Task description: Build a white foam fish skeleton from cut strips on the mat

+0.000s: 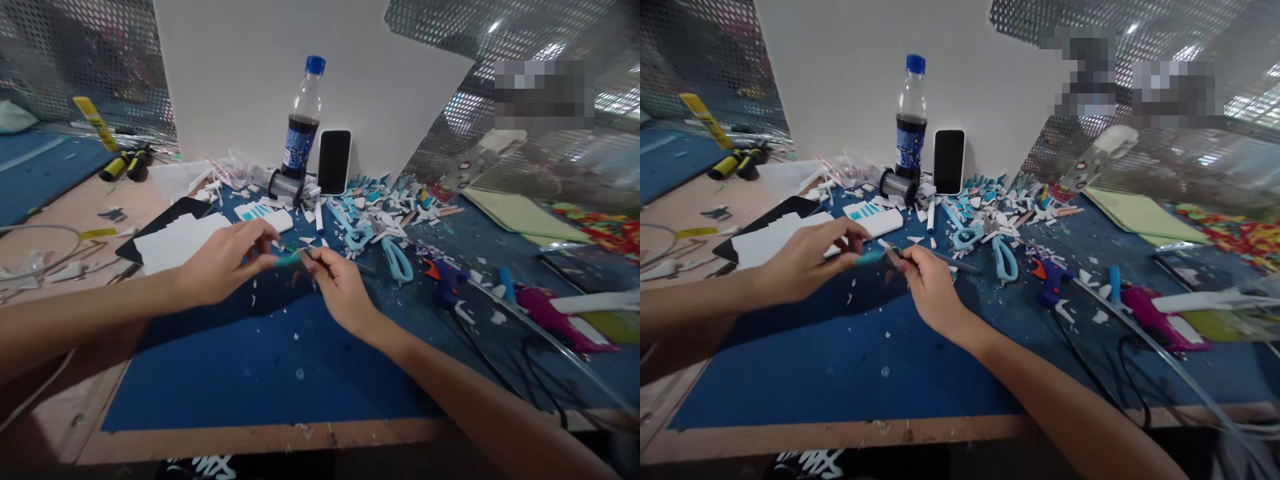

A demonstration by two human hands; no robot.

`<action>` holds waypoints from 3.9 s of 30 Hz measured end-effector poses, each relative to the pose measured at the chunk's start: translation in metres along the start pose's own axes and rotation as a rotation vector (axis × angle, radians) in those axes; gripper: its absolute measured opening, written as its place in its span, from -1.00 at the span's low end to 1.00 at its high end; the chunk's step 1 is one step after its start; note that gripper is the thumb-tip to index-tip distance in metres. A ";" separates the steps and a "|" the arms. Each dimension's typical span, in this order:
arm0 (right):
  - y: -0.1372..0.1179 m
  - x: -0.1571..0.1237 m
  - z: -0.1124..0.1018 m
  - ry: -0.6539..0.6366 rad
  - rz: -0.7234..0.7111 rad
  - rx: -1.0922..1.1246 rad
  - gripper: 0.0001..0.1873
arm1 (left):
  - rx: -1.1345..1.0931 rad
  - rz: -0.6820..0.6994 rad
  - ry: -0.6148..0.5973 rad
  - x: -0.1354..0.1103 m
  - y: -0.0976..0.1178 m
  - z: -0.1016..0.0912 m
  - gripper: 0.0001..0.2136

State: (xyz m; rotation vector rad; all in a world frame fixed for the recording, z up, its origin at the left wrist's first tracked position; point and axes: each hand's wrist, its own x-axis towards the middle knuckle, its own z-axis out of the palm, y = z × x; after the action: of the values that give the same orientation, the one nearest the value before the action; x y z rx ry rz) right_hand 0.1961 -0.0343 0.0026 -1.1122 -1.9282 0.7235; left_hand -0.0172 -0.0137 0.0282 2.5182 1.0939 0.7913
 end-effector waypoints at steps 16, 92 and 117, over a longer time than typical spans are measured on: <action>-0.003 -0.004 0.004 -0.252 0.180 0.468 -0.59 | 0.516 0.473 0.144 0.007 -0.015 -0.013 -0.49; 0.027 0.018 -0.013 -0.138 0.056 -0.957 -0.56 | 0.594 0.137 -0.359 -0.007 -0.015 0.025 -0.38; 0.062 0.117 -0.081 -0.192 0.071 -0.902 -0.82 | 0.538 0.288 -0.087 -0.010 -0.018 0.022 -0.40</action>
State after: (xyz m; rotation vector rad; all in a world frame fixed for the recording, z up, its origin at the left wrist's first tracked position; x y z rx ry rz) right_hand 0.2553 0.1046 0.0379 -1.6788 -2.4666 -0.0637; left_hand -0.0208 -0.0098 -0.0020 3.1799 1.0341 0.4888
